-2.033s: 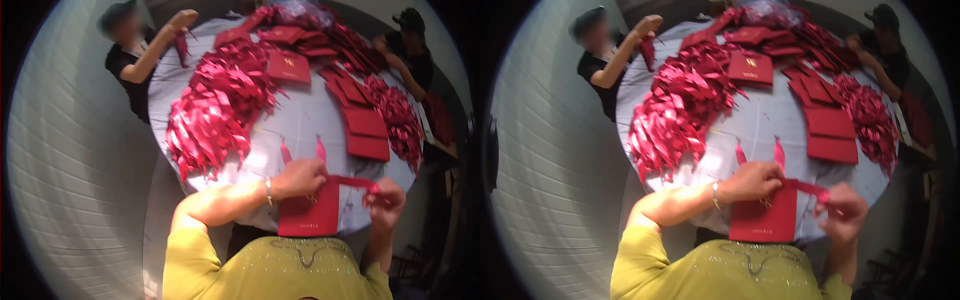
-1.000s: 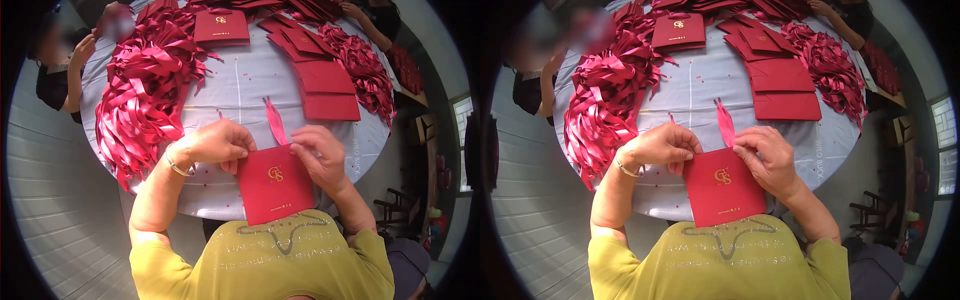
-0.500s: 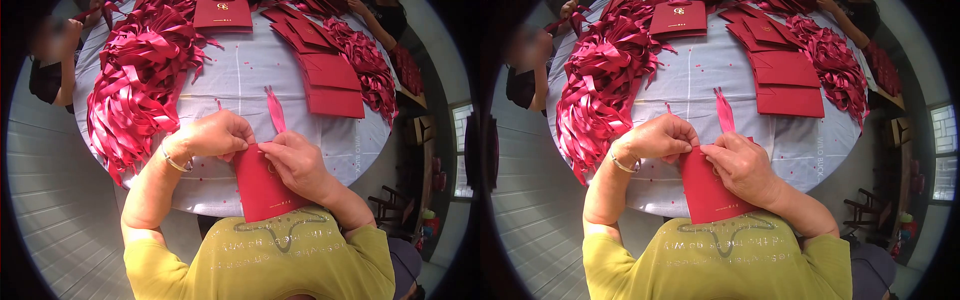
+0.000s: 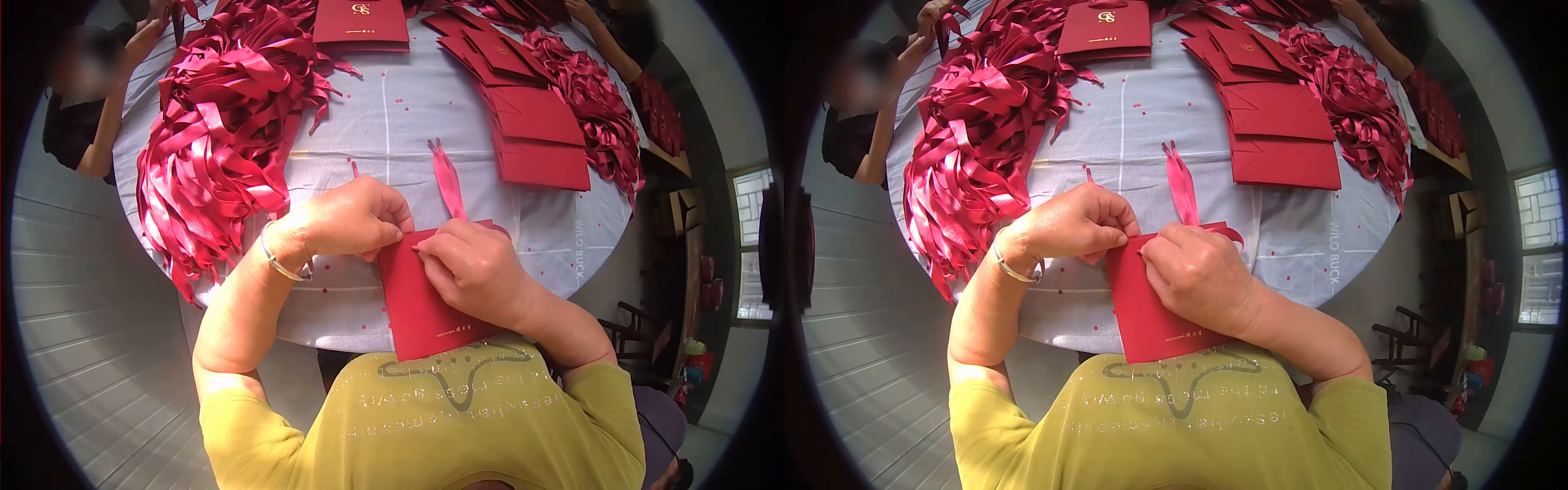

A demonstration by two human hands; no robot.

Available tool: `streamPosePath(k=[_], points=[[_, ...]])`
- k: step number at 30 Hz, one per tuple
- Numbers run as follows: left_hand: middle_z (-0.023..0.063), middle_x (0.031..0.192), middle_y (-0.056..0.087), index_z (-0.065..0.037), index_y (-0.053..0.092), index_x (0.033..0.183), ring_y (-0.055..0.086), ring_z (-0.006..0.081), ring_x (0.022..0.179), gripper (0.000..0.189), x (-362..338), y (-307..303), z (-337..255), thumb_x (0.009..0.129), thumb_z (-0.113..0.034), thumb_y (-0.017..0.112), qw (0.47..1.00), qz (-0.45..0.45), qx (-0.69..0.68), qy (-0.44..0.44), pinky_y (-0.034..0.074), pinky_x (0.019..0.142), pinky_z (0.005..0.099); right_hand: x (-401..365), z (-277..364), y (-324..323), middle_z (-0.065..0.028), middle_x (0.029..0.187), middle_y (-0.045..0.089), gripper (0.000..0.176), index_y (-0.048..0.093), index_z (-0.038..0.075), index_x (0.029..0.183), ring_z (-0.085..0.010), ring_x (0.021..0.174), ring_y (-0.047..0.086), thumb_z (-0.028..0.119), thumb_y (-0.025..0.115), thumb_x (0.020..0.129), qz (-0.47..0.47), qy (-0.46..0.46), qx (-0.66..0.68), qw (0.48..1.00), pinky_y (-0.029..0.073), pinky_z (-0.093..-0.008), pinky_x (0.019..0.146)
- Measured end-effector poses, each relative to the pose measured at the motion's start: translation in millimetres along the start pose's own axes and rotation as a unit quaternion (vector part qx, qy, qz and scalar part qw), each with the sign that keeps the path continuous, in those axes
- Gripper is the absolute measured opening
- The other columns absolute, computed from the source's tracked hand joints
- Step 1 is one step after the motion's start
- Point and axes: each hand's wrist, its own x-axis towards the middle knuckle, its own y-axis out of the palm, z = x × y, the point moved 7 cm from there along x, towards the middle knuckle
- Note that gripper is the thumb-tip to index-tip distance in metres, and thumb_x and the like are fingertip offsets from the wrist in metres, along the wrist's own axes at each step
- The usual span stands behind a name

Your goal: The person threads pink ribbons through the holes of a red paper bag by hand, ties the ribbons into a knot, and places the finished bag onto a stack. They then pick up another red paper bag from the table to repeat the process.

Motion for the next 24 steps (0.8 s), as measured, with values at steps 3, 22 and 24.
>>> streamPosePath(k=[3, 22, 24], points=[[-0.0015, 0.067, 0.059, -0.001, 0.066, 0.093, 0.052, 0.0051, 0.054, 0.011, -2, -1, -3, 0.086, -0.003, 0.059, 1.0, -0.013, 0.007, -0.007, 0.041, 0.049, 0.0213, 3, 4, 2, -0.0078, 0.07, 0.057, 0.01, 0.061, 0.004, 0.077, -0.0255, 0.058, 0.058, 0.002, 0.069, 0.073, 0.008, 0.017, -0.025, 1.0, 0.047, -0.0353, 0.051], [0.0023, 0.064, 0.062, -0.001, 0.068, 0.087, 0.059, 0.0088, 0.055, 0.014, -7, 2, -8, 0.084, -0.014, 0.066, 0.999, -0.044, 0.031, 0.003, 0.046, 0.05, 0.0236, 23, 17, 29, -0.0189, 0.075, 0.063, 0.008, 0.061, -0.001, 0.077, -0.037, 0.068, 0.065, 0.006, 0.057, 0.074, 0.208, 0.07, -0.083, 0.972, 0.052, -0.0472, 0.061], [0.0066, 0.064, 0.064, 0.002, 0.067, 0.085, 0.062, 0.0129, 0.057, 0.014, -8, 3, -11, 0.081, -0.009, 0.06, 0.998, -0.043, 0.036, -0.013, 0.049, 0.051, 0.0267, 27, 17, 21, -0.0189, 0.077, 0.064, 0.01, 0.063, 0.0, 0.076, -0.0372, 0.072, 0.065, 0.008, 0.058, 0.078, 0.202, 0.104, -0.026, 0.974, 0.052, -0.0484, 0.066]])
